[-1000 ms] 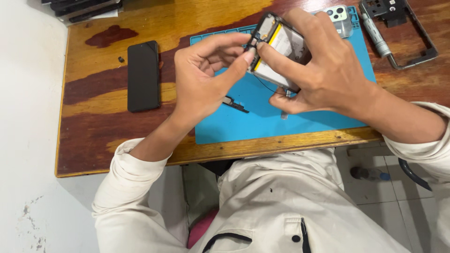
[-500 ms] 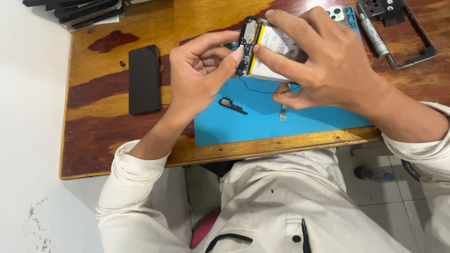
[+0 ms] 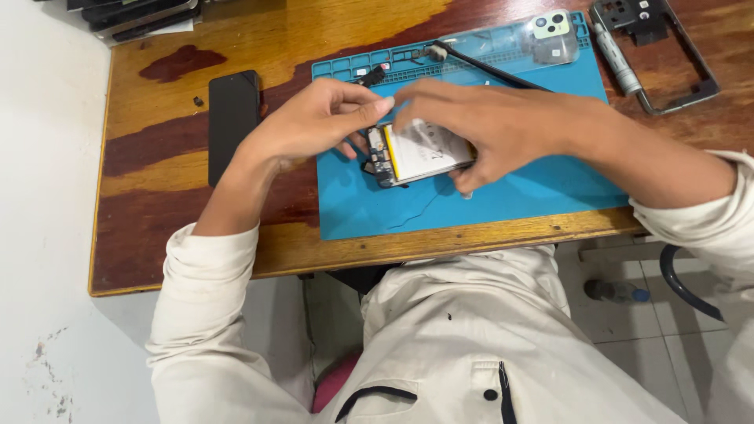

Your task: The person works on a disassembled smartphone, repeatedly connecting and disconnecting small ribbon cables and flex connectors on the logic board. They use a plastic spudger and tweezers to manipulate the connectors and reposition components while the phone remains open on a blue mat.

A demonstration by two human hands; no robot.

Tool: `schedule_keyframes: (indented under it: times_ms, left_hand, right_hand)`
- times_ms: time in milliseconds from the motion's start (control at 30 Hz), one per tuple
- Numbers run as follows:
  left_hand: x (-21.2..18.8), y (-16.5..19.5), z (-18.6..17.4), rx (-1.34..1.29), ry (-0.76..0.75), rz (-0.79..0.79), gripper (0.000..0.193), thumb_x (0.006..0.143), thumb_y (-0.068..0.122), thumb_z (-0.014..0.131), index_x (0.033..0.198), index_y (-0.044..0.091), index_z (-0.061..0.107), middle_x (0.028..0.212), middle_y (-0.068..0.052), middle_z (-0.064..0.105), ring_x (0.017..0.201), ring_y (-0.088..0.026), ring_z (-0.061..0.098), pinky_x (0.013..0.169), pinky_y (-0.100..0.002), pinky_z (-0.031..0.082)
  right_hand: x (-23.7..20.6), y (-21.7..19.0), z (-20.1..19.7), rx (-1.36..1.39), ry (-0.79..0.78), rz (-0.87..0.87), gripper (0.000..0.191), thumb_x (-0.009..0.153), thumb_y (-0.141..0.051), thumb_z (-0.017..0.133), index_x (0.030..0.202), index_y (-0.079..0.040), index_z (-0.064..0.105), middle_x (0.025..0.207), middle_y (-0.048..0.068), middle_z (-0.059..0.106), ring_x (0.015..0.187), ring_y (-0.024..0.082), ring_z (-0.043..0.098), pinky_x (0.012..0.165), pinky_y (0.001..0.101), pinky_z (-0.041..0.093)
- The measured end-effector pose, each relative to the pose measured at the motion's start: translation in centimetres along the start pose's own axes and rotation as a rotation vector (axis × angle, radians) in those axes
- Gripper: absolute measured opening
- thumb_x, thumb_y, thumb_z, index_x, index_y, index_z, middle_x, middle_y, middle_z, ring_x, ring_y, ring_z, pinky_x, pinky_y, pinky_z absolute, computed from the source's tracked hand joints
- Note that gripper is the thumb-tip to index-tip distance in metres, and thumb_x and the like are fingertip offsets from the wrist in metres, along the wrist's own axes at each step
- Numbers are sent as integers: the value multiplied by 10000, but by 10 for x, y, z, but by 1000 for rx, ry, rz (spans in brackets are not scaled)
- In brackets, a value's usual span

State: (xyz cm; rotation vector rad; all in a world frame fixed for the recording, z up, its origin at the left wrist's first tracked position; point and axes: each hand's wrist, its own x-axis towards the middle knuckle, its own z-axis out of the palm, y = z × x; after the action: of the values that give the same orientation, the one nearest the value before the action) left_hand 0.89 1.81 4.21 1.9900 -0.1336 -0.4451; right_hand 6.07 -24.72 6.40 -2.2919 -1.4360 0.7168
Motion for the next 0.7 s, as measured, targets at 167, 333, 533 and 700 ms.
schedule_keyframes:
  times_ms: [167,333,533,700]
  left_hand:
    - [6,-10,-9,-270,-215,48,595,933,359,717,1394,0,606,1079,-86,764,923,-142,746,743,-319,664]
    - [10,-13,-4,-458,-182,58,531,907,124,773,1367,-33,560,1129,-141,741,967,-192,747,804,-364,644]
    - [17,-16,6,-445,1,14,511,840,37,766,1305,-10,557,1207,-138,722,1056,-206,743,869,-378,657]
    - [24,-19,10,-445,230,-13,490,825,19,771,1258,-8,542,1206,-166,721,1082,-253,745,883,-404,662]
  right_hand:
    - [17,-11,-26,-137,83,-208,837,608,-116,866,1346,-136,471,1244,98,577,1171,304,591,924,446,505]
    - [8,-11,-39,-603,476,-560,778,580,-150,852,1309,-111,582,1385,149,545,1291,351,510,1046,477,446]
    - [-12,13,-29,-633,552,-263,711,719,-180,834,1373,-41,592,1356,164,560,1280,358,495,1063,463,459]
    - [-6,26,-11,-417,437,-96,373,825,-434,805,936,-81,757,976,86,690,1004,306,633,920,448,530]
